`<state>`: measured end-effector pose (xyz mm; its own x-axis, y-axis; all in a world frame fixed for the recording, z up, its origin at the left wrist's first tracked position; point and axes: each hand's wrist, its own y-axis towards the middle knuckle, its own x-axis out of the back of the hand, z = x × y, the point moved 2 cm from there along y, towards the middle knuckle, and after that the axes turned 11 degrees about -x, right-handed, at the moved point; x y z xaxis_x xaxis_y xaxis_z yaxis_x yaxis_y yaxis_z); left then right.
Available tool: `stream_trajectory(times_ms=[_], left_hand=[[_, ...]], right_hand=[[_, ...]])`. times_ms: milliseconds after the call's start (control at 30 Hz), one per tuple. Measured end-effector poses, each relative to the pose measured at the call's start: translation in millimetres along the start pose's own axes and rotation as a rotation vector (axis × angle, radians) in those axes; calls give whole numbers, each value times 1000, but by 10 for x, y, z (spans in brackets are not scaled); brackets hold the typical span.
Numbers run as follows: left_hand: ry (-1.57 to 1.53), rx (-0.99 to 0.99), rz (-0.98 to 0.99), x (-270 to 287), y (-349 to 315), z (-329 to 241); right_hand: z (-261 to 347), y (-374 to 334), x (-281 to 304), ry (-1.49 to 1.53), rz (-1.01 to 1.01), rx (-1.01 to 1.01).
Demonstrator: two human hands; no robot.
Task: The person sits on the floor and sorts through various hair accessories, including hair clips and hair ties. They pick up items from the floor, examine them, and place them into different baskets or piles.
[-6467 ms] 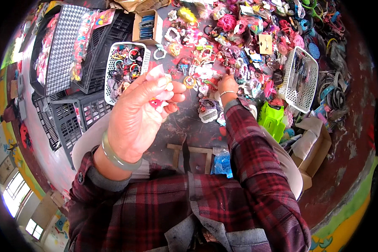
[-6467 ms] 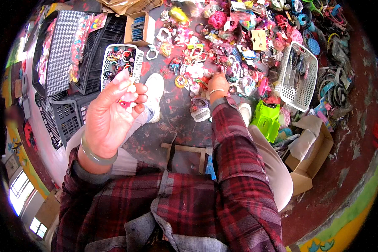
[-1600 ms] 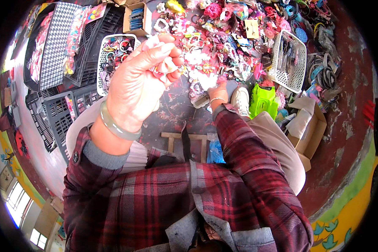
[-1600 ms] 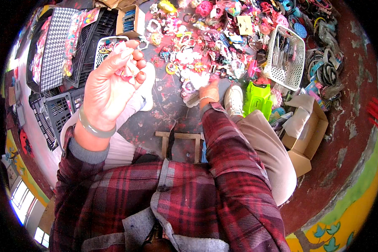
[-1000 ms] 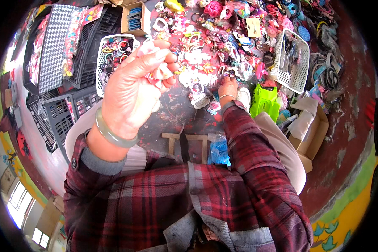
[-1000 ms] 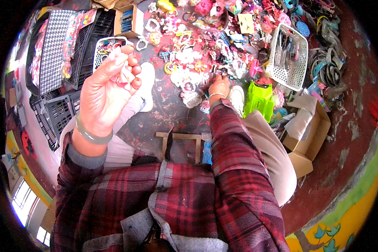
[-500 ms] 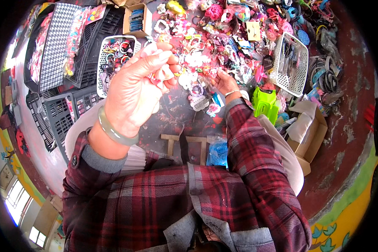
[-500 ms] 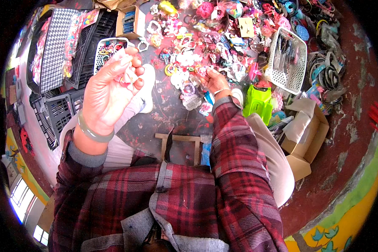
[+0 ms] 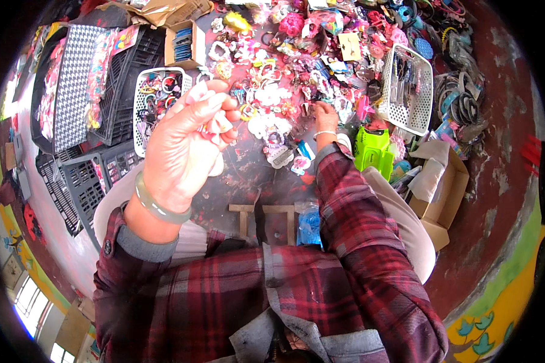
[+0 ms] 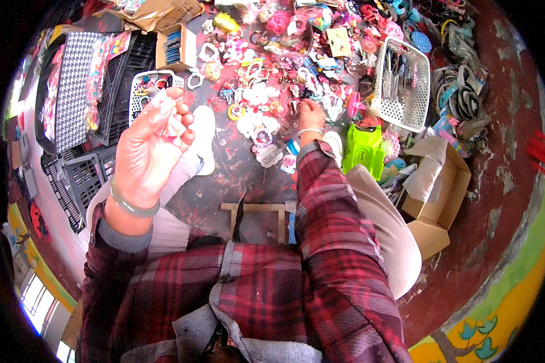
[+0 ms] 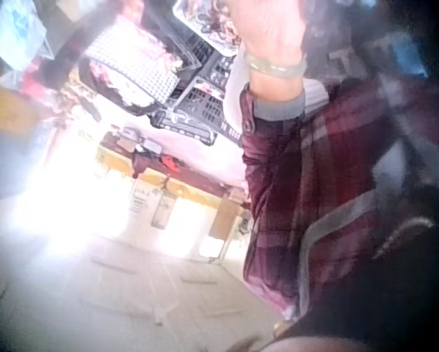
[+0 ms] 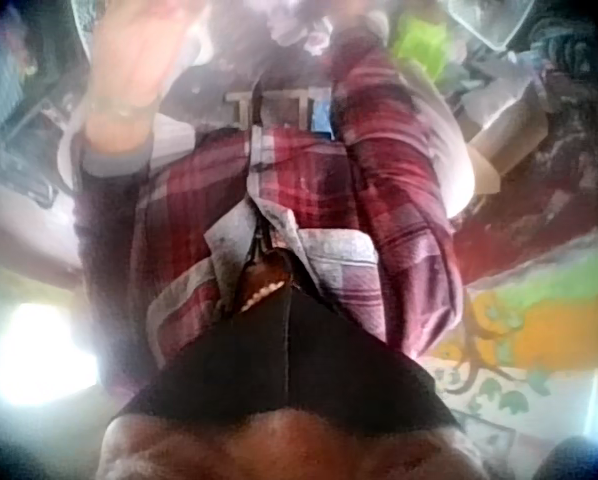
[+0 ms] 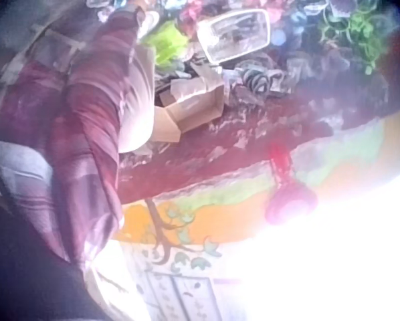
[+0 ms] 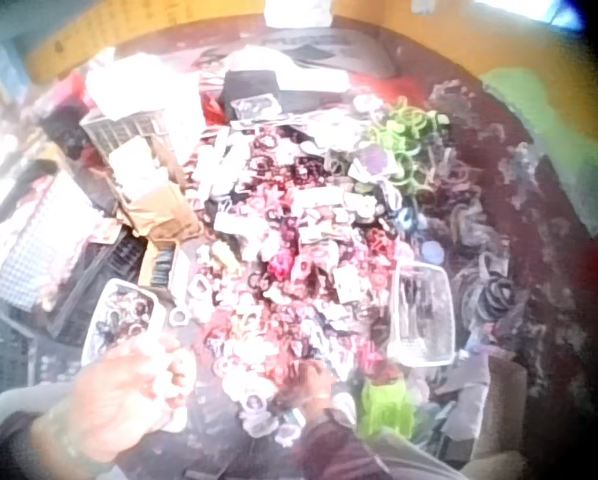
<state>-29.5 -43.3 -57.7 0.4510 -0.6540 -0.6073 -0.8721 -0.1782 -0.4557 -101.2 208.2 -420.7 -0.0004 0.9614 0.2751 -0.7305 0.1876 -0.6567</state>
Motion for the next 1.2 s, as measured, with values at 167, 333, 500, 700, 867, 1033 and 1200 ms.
stream_trajectory(times_ms=[167,333,500,700,867,1033,1200], left_hand=[[-5,-9,5,8,-6,4],[-3,7,11,0,6,24],[14,19,-4,-17,19,42],[13,20,-16,-4,17,44],[17,24,-22,-3,21,44],[12,10,-61,33,-31,44],[22,26,-43,-29,7,67]], right_hand=[[134,160,237,-602,-435,304],[84,161,50,-778,-168,234],[94,-141,-378,-594,-107,291],[353,-468,-653,-557,21,519],[512,-301,-289,-452,-212,319],[612,103,354,-987,-274,217],[-26,983,542,-1161,-157,434]])
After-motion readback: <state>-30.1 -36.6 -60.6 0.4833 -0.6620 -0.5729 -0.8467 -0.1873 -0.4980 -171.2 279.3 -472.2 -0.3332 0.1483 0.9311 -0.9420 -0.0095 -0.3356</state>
